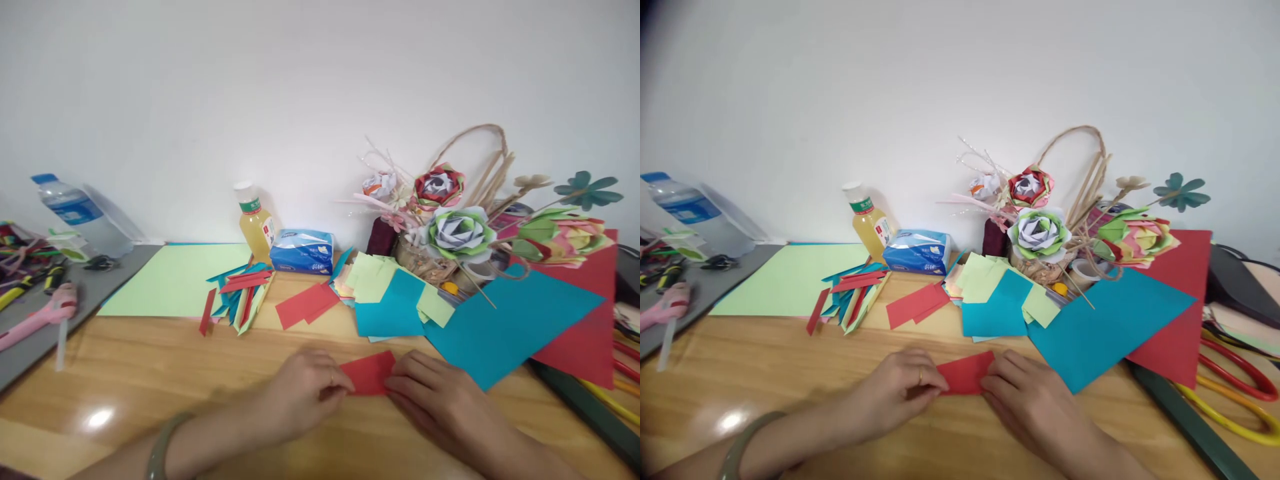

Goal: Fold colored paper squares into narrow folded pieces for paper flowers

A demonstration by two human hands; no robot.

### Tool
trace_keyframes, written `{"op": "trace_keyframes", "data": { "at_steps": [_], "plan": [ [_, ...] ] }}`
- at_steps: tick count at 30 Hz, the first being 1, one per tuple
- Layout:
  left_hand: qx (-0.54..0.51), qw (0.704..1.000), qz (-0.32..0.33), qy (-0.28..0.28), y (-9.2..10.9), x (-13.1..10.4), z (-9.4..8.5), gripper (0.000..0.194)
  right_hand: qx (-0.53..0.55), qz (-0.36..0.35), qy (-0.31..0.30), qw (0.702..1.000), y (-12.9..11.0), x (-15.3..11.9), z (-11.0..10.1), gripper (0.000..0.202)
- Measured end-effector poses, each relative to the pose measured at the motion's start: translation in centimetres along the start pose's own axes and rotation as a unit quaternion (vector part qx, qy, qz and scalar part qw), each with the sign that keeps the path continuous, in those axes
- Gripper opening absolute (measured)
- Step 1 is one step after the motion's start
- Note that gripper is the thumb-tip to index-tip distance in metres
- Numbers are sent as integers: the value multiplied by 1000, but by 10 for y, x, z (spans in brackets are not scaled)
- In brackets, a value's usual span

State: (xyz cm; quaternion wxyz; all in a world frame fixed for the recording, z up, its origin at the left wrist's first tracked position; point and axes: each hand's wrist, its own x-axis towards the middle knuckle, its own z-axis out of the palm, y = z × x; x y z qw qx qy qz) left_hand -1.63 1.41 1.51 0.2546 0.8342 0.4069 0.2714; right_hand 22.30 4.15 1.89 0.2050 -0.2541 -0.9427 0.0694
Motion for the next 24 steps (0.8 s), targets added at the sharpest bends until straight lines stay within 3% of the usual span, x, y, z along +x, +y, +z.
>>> {"op": "trace_keyframes", "data": {
  "at_steps": [4, 10, 16, 24],
  "plan": [
    [-127, 979, -158, -29, 4, 2, 1, 15, 52, 76, -67, 994, 0, 2, -1, 19],
    [-164, 961, -224, -9, 5, 2, 4, 14, 101, 199, -97, 970, 4, 2, 5, 21],
    [-82, 982, -168, 18, 4, -1, 6, 17, 140, 210, -123, 960, 7, 5, -3, 21],
    [-79, 989, -89, 89, -6, 0, 10, 27, 58, 194, -58, 978, 9, 4, 11, 19]
  ]
}}
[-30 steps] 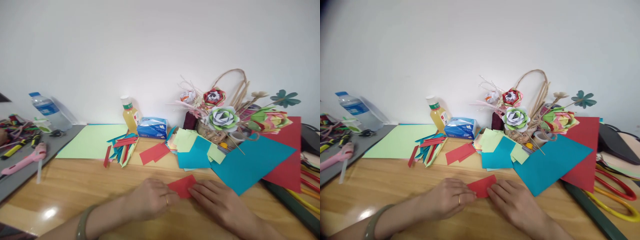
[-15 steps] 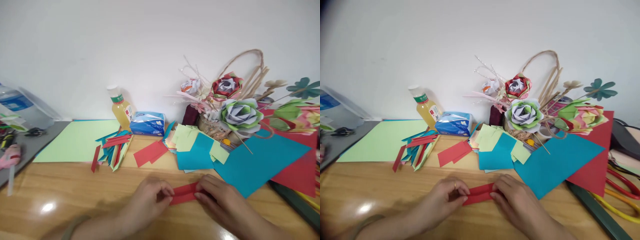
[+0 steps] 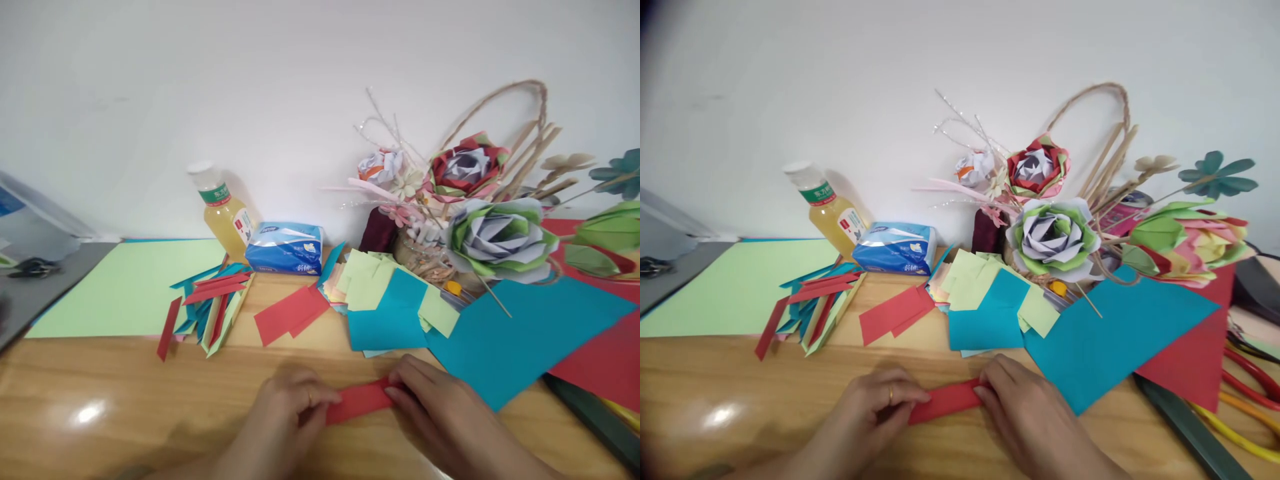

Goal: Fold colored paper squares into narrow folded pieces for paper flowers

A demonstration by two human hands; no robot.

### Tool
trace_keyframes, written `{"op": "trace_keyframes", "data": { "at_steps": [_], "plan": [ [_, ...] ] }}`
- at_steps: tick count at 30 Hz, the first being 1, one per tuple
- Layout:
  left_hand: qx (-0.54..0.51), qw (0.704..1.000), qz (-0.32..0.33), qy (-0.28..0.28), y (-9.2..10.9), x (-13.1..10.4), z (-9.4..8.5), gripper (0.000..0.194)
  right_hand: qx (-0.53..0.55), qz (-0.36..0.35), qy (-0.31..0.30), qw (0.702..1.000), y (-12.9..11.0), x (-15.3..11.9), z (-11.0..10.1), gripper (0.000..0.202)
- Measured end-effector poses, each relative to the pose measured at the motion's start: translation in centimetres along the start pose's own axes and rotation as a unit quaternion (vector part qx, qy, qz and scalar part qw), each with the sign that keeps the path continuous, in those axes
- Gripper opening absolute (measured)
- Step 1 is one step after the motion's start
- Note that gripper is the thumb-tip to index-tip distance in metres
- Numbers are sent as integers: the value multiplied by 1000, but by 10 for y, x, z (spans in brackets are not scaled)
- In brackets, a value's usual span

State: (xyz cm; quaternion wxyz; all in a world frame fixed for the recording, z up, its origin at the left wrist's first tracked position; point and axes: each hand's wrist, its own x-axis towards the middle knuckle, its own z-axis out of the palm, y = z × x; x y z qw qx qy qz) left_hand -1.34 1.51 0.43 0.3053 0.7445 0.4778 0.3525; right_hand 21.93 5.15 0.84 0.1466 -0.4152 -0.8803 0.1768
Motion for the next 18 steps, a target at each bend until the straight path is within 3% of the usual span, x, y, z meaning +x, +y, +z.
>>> {"op": "trace_keyframes", "data": {
  "at_steps": [5, 10, 18],
  "plan": [
    [37, 999, 27, 8, 3, -1, 3, 24, -7, 20, 14, 1000, -2, -1, 4, 12],
    [55, 998, 23, -19, 2, -1, 3, 20, 14, 62, 12, 998, -1, -2, 5, 7],
    [107, 992, 56, -43, -4, -7, 4, 23, 2, 69, 35, 997, 2, -4, 9, 8]
  ]
}}
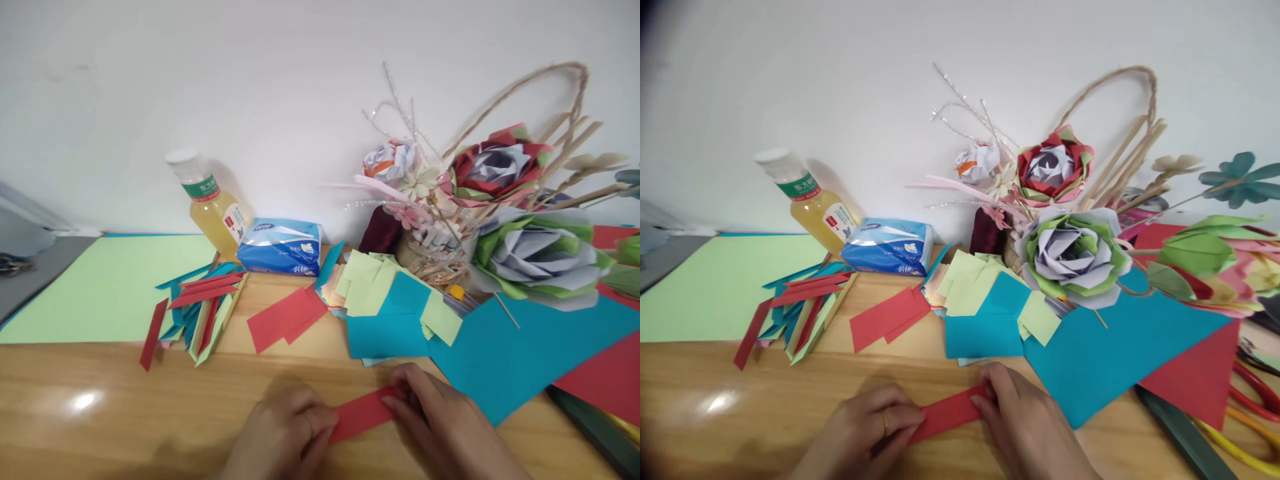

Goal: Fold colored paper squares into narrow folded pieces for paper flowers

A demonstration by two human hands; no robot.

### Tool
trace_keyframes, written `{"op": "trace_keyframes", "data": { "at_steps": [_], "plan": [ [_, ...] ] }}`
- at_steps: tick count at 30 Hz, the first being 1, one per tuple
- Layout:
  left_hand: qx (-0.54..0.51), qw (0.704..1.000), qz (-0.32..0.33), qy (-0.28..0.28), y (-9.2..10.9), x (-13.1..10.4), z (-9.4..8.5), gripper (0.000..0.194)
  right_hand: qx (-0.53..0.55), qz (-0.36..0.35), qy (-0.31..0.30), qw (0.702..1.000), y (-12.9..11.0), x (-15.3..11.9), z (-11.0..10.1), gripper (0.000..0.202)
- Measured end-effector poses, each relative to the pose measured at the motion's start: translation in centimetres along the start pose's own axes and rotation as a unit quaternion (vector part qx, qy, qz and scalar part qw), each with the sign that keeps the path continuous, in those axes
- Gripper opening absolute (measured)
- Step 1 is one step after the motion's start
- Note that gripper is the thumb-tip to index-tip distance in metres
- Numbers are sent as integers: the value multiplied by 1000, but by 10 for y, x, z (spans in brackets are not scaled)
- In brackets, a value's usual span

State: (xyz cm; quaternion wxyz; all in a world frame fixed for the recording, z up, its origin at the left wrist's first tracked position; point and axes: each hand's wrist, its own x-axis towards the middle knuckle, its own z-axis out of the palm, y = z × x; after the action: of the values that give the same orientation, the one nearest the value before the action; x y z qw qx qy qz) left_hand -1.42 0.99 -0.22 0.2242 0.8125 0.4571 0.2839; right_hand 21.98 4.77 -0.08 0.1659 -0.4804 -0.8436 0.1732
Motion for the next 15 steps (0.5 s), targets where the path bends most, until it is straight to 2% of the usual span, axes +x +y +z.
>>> {"op": "trace_keyframes", "data": {
  "at_steps": [9, 15],
  "plan": [
    [112, 993, 22, -41, -12, -15, 6, 18, -6, 14, 5, 1000, 0, -1, 2, 18],
    [84, 996, -24, -4, -10, -17, 4, 12, -6, 22, 21, 1000, 0, -2, 3, 24]
  ]
}}
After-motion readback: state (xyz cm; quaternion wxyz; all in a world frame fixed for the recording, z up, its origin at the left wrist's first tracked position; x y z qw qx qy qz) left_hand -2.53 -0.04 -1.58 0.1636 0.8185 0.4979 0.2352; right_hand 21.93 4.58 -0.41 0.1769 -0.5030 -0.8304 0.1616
